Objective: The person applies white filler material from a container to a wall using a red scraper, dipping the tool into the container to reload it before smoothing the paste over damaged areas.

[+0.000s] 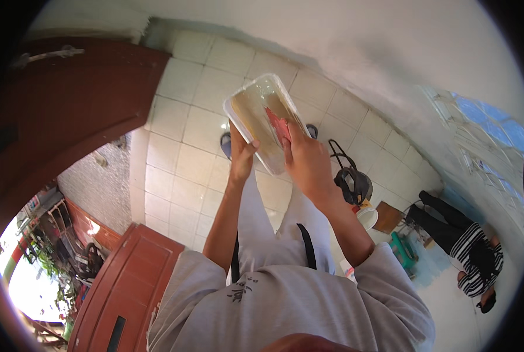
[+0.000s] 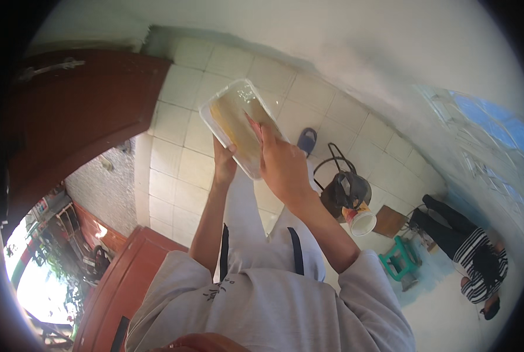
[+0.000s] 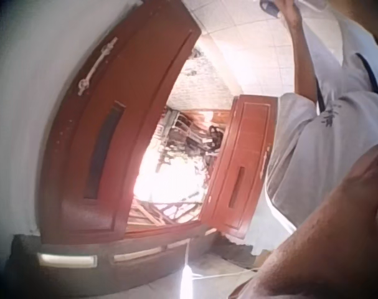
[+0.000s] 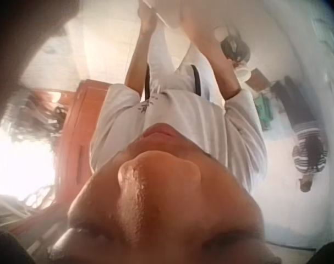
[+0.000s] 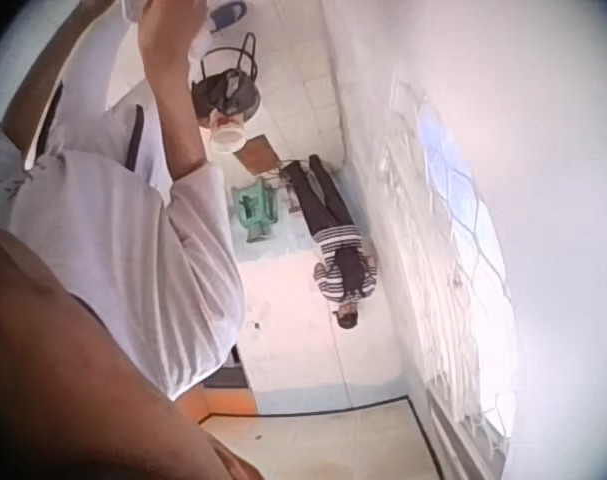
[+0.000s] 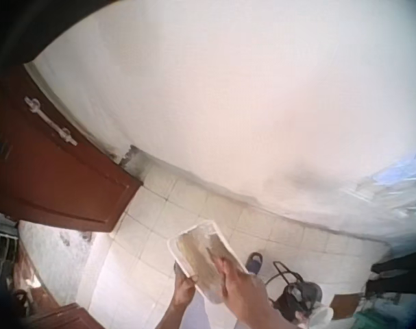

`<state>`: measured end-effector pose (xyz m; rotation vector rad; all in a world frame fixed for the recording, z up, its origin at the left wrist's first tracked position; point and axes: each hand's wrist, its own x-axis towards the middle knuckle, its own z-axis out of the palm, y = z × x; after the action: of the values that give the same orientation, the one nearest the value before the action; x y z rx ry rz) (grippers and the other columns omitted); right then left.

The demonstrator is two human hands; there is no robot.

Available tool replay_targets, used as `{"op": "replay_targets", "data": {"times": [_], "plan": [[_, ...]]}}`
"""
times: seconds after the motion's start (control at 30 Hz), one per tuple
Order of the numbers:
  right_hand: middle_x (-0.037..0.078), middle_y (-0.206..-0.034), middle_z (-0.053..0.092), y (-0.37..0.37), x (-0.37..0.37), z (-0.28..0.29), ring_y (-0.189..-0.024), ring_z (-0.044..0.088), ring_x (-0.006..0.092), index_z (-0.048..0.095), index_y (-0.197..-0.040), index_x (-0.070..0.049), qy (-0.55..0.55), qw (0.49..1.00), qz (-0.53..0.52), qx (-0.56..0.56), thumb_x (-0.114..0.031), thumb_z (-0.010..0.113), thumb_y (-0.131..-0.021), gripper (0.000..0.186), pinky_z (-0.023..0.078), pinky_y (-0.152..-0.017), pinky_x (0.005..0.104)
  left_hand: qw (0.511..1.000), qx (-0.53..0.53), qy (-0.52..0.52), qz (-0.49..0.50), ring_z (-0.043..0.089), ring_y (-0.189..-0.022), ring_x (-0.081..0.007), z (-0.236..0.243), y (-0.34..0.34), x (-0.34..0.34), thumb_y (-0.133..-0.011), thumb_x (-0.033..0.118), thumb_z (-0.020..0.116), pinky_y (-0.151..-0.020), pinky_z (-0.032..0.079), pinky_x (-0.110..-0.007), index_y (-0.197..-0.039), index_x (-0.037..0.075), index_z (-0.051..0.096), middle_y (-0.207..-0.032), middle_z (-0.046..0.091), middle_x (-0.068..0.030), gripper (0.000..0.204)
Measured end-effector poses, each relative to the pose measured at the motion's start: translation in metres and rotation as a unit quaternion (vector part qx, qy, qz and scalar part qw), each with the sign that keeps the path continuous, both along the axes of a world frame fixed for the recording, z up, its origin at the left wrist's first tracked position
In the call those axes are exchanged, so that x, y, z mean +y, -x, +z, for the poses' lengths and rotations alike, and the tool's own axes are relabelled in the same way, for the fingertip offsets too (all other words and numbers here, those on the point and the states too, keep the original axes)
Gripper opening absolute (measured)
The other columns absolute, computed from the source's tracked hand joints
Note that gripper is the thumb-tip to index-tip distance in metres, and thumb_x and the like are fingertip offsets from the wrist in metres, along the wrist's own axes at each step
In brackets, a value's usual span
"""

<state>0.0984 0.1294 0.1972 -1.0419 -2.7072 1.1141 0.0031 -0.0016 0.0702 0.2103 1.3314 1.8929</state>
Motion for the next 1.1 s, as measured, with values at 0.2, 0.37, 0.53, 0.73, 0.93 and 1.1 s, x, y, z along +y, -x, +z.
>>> {"op": "replay_targets", "data": {"times": [0.2,0.37,0.53,0.73,0.93,1.1], "plan": [[0.027,-0.086,0.068,-0.006,-0.030,0.078,-0.081,0.068,0.0463,0.046,-0.128,-0.001,-0.014,1.000,0.017,-0.022,-0.001,0.062,-0.087,0.044,0.055,-0.070,0.0546,0.998,0.053,-0.038,-0.021,0.029,-0.147,-0.0257,0.099,-0.009,-0.020,-0.079,0.030,0.075,-0.120,0.026,-0.040,-0.161,0.003,0.010,-0.159,0.029,-0.0138,0.108],[0.023,-0.095,0.070,-0.016,-0.051,0.137,-0.087,0.069,0.0444,0.051,-0.126,-0.002,-0.060,0.992,-0.020,0.109,0.001,0.062,-0.084,0.043,0.056,-0.070,0.0537,0.991,0.126,-0.023,-0.039,0.028,-0.149,-0.0308,0.177,-0.009,-0.029,-0.079,0.029,0.075,-0.120,0.029,-0.045,-0.163,0.008,0.005,-0.161,0.025,-0.0162,0.111],[0.023,-0.092,0.071,-0.032,-0.061,0.169,-0.087,0.070,0.0430,0.054,-0.127,-0.004,-0.057,0.990,-0.073,0.111,-0.001,0.061,-0.086,0.042,0.055,-0.072,0.0529,0.984,0.168,-0.006,-0.054,0.030,-0.147,-0.0383,0.227,-0.019,-0.035,-0.079,0.026,0.076,-0.117,0.037,-0.054,-0.164,0.016,-0.003,-0.163,0.018,-0.0196,0.116],[0.022,-0.087,0.070,-0.037,-0.073,0.189,-0.084,0.070,0.0417,0.058,-0.121,-0.003,-0.089,0.987,-0.079,0.103,-0.003,0.060,-0.088,0.033,0.056,-0.072,0.0503,0.988,0.142,-0.035,-0.049,0.029,-0.148,-0.0367,0.239,-0.031,-0.046,-0.079,0.032,0.077,-0.118,0.034,-0.051,-0.164,0.012,0.002,-0.162,0.020,-0.0194,0.115],[0.024,-0.088,0.069,-0.030,-0.076,0.202,-0.082,0.070,0.0431,0.058,-0.112,0.002,-0.130,0.982,-0.039,0.128,-0.002,0.064,-0.084,0.029,0.056,-0.070,0.0501,0.982,0.160,-0.083,-0.062,0.026,-0.149,-0.0320,0.236,-0.032,-0.042,-0.078,0.040,0.075,-0.122,0.026,-0.048,-0.162,0.005,0.008,-0.159,0.024,-0.0172,0.113],[0.028,-0.098,0.069,-0.028,-0.075,0.192,-0.092,0.067,0.0477,0.056,-0.122,0.005,-0.091,0.988,-0.075,0.103,0.006,0.056,-0.082,0.040,0.055,-0.080,0.0546,0.981,0.159,-0.106,-0.028,0.030,-0.146,-0.0291,0.234,-0.033,-0.035,-0.079,0.040,0.077,-0.120,0.028,-0.045,-0.160,0.004,0.012,-0.156,0.028,-0.0151,0.110]]}}
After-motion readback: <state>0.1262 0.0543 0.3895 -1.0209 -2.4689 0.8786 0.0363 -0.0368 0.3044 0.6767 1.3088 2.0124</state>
